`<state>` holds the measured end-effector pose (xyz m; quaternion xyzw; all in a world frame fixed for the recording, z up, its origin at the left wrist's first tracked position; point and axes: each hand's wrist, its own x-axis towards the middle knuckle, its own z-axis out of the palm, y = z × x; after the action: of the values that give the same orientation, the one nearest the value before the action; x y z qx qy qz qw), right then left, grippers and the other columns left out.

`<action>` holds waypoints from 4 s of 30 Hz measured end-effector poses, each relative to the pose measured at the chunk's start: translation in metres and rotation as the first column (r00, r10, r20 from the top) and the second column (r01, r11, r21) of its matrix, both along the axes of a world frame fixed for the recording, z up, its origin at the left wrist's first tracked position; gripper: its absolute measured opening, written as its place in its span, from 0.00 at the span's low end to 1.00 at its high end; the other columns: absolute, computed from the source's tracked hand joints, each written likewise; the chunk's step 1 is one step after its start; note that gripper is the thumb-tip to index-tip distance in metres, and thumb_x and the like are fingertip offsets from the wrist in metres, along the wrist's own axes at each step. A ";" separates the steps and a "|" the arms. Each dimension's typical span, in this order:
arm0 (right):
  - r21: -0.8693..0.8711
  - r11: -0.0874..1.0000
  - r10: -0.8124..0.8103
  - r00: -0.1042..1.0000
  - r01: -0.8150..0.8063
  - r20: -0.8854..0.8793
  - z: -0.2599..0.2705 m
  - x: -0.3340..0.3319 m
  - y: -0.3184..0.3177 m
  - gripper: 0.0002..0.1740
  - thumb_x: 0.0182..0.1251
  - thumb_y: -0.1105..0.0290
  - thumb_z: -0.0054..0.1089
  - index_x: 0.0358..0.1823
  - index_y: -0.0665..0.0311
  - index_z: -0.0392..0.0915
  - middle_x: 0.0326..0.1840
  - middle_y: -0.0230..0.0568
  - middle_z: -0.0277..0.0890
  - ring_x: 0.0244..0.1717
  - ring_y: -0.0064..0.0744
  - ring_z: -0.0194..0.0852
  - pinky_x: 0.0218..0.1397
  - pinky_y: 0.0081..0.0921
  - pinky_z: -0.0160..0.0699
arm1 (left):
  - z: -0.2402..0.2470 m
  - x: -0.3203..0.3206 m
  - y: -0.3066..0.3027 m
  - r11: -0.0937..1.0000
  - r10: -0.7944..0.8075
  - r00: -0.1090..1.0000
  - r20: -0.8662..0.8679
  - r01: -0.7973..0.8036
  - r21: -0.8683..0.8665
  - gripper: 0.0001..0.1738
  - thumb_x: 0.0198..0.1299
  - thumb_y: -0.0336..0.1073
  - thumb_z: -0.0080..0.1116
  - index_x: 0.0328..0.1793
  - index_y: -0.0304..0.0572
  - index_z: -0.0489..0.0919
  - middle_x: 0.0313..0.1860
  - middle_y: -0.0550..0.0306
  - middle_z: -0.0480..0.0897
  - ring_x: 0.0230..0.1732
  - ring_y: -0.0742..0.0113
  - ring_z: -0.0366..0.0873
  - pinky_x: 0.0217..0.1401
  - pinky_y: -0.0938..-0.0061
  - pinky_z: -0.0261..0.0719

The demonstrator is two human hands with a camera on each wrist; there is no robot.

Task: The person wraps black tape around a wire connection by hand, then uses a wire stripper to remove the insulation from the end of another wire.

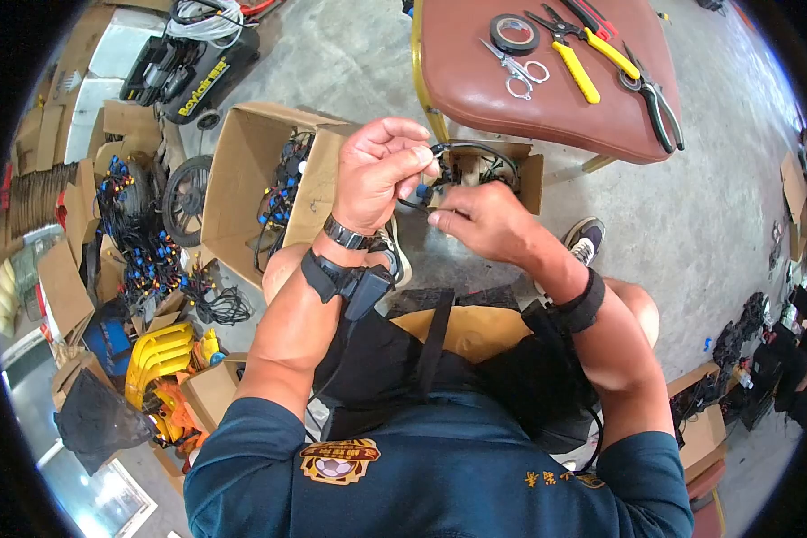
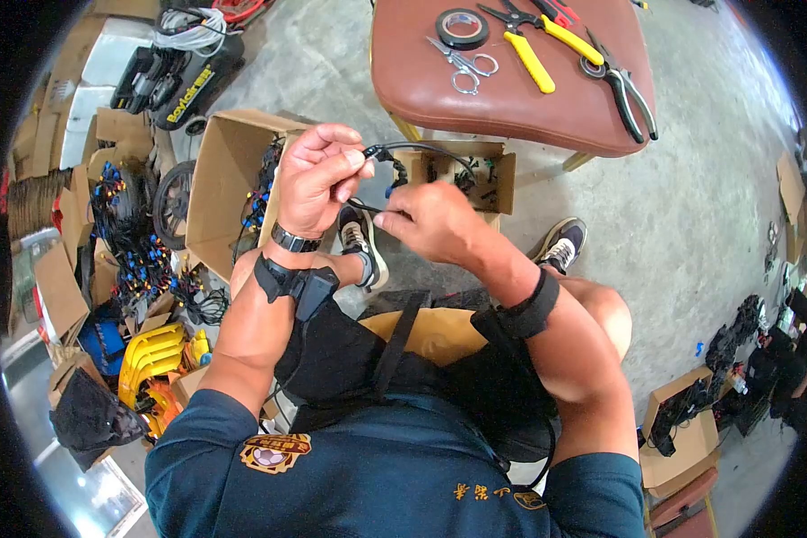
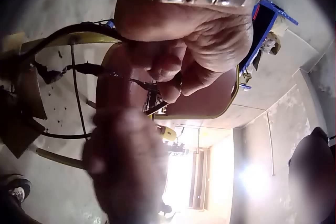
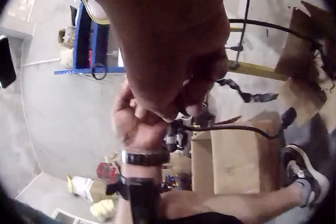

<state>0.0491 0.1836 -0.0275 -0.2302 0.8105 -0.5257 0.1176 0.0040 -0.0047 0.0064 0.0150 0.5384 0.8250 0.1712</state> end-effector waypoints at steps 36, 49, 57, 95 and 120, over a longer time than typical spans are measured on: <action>-0.539 0.745 -0.142 0.884 0.392 0.446 0.041 -0.022 0.031 0.16 0.61 0.79 0.65 0.51 0.68 0.80 0.34 0.28 0.79 0.33 0.13 0.73 0.36 0.15 0.72 | -0.006 0.005 0.014 0.943 -0.230 0.969 0.094 0.245 -0.226 0.05 0.59 0.21 0.58 0.39 0.38 0.78 0.30 0.52 0.85 0.17 0.80 0.69 0.19 0.85 0.64; -0.514 0.727 -0.256 0.874 0.455 0.413 0.034 -0.030 0.043 0.12 0.64 0.80 0.64 0.49 0.67 0.81 0.40 0.32 0.83 0.42 0.17 0.78 0.47 0.18 0.80 | -0.006 0.005 0.014 0.955 -0.253 0.960 0.122 0.268 -0.125 0.14 0.61 0.24 0.63 0.53 0.36 0.80 0.38 0.49 0.87 0.24 0.79 0.75 0.25 0.85 0.72; -0.510 0.733 -0.264 0.879 0.450 0.397 0.032 -0.029 0.040 0.11 0.66 0.80 0.63 0.49 0.67 0.81 0.40 0.31 0.83 0.43 0.16 0.77 0.47 0.18 0.79 | -0.003 0.007 0.018 0.935 -0.230 0.968 0.103 0.249 -0.252 0.16 0.60 0.25 0.63 0.54 0.36 0.80 0.37 0.53 0.87 0.23 0.79 0.75 0.22 0.85 0.70; -0.425 0.752 -0.182 0.778 0.504 0.601 0.036 -0.028 0.029 0.18 0.65 0.79 0.59 0.56 0.72 0.74 0.36 0.35 0.82 0.31 0.16 0.76 0.32 0.14 0.73 | -0.002 0.008 0.016 0.973 -0.162 0.987 -0.009 0.158 -0.167 0.22 0.63 0.22 0.58 0.64 0.31 0.74 0.43 0.49 0.87 0.44 0.68 0.85 0.48 0.77 0.83; -0.397 0.803 -0.164 0.806 0.444 0.568 0.029 -0.031 0.029 0.17 0.60 0.80 0.56 0.51 0.73 0.76 0.31 0.31 0.78 0.30 0.17 0.73 0.31 0.17 0.72 | -0.009 0.013 0.020 0.975 -0.148 0.989 -0.031 0.140 -0.175 0.20 0.60 0.20 0.61 0.60 0.31 0.78 0.40 0.51 0.87 0.38 0.71 0.84 0.43 0.76 0.83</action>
<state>0.0183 0.2128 0.0012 0.0318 0.6073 -0.7751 0.1715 0.0171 0.0150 -0.0025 0.0570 0.6087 0.7603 0.2194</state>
